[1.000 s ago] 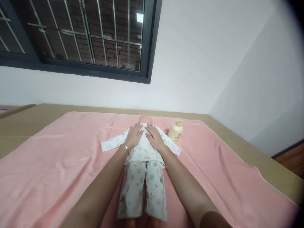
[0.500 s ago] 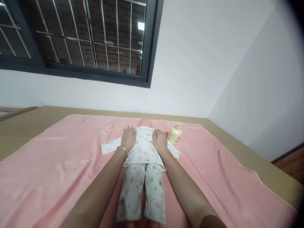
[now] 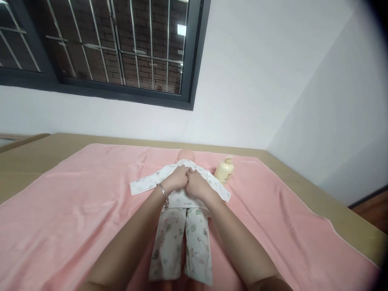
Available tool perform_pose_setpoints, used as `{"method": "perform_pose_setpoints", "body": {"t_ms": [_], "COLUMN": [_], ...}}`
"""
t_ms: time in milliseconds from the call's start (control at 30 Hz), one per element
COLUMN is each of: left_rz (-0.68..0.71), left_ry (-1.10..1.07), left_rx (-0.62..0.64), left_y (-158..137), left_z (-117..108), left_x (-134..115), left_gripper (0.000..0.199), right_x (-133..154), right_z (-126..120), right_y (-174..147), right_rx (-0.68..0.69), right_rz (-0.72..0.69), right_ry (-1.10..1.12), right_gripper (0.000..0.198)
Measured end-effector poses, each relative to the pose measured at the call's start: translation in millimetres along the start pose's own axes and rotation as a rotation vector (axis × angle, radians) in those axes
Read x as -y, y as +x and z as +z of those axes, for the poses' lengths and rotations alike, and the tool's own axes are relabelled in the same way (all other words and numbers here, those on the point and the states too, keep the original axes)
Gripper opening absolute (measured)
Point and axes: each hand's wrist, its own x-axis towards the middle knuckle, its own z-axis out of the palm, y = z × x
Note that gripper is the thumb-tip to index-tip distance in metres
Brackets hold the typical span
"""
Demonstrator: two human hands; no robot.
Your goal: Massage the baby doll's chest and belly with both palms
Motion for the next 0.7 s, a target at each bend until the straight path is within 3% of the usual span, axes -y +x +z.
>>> {"method": "perform_pose_setpoints", "body": {"t_ms": [100,233,467,567,700], "left_rz": [-0.008,-0.072,-0.212,-0.192,-0.108], "left_ry": [-0.113,0.014,0.045,0.128,0.253], "left_rx": [0.017,-0.014,-0.105,-0.078,0.086], "left_y": [0,12,28,26,9], "left_z": [-6,4,32,30,18], "left_x": [-3,14,59,57,37], "left_gripper": [0.038,0.031,0.062,0.059,0.060], "right_x": [1,-12,-50,-48,-28], "right_z": [-7,7,33,28,5], "right_y": [-4,10,40,37,13], "right_rx": [-0.059,-0.140,-0.208,-0.194,-0.048], "right_rz": [-0.002,-0.014,-0.011,0.000,-0.023], "right_ry": [0.050,0.006,0.017,0.009,-0.075], "right_gripper": [0.055,0.047,0.062,0.061,0.056]}}
